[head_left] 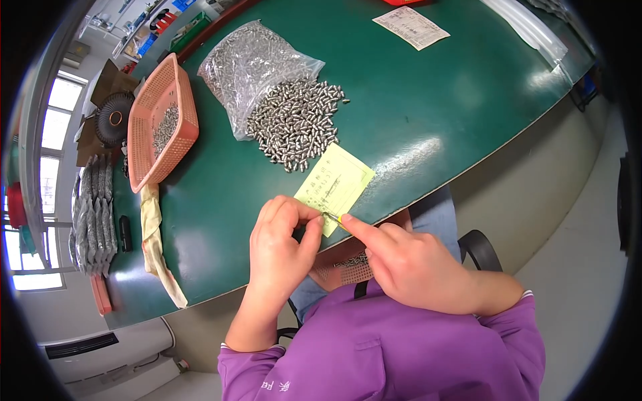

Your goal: Counting and inspecting small metal components at an industrial workbench.

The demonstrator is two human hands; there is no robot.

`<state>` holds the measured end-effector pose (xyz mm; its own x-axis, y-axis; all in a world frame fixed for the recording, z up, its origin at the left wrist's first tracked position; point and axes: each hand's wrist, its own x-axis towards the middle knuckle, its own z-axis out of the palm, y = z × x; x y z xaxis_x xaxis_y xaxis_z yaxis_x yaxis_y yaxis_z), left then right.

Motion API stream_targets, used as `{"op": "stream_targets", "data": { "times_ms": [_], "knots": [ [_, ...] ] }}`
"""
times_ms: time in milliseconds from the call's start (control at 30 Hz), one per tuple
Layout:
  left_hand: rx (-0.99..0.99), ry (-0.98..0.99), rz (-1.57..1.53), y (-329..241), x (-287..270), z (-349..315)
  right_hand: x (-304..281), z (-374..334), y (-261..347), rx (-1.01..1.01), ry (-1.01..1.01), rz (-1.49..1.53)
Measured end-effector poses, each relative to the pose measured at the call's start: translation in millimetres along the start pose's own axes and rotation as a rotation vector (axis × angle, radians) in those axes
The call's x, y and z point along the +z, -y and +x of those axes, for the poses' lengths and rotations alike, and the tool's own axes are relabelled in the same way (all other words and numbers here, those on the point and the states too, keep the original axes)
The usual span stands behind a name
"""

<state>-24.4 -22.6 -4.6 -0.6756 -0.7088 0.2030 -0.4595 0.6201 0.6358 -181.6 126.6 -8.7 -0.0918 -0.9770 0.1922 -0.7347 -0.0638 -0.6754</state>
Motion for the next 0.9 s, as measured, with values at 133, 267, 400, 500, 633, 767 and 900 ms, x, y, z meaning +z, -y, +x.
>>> {"op": "stream_targets", "data": {
  "times_ms": [133,267,400,500,633,767,900],
  "knots": [
    [0.014,-0.006,0.006,0.6,1.0,0.6,1.9,2.1,-2.9,-0.063,-0.018,-0.057],
    [0.039,-0.012,0.007,0.8,0.9,2.0,-7.6,8.2,-0.9,-0.069,0.022,-0.060],
    [0.029,-0.005,0.005,1.5,-0.2,1.1,-13.9,11.4,6.2,-0.017,0.108,-0.069],
    [0.021,0.033,0.001,1.0,-4.0,0.4,-14.3,10.2,1.6,0.028,0.098,0.017],
    [0.049,0.207,-0.156,-12.4,-22.2,-8.7,-9.5,2.4,-9.5,-0.038,-0.131,0.199],
    [-0.006,-0.047,0.124,1.7,-17.8,20.2,-16.5,-3.0,-11.7,-0.009,-0.146,0.194],
    [-0.092,-0.113,0.160,20.3,-12.0,41.8,-15.1,-5.4,-8.5,-0.037,-0.153,0.212]
  ]
}}
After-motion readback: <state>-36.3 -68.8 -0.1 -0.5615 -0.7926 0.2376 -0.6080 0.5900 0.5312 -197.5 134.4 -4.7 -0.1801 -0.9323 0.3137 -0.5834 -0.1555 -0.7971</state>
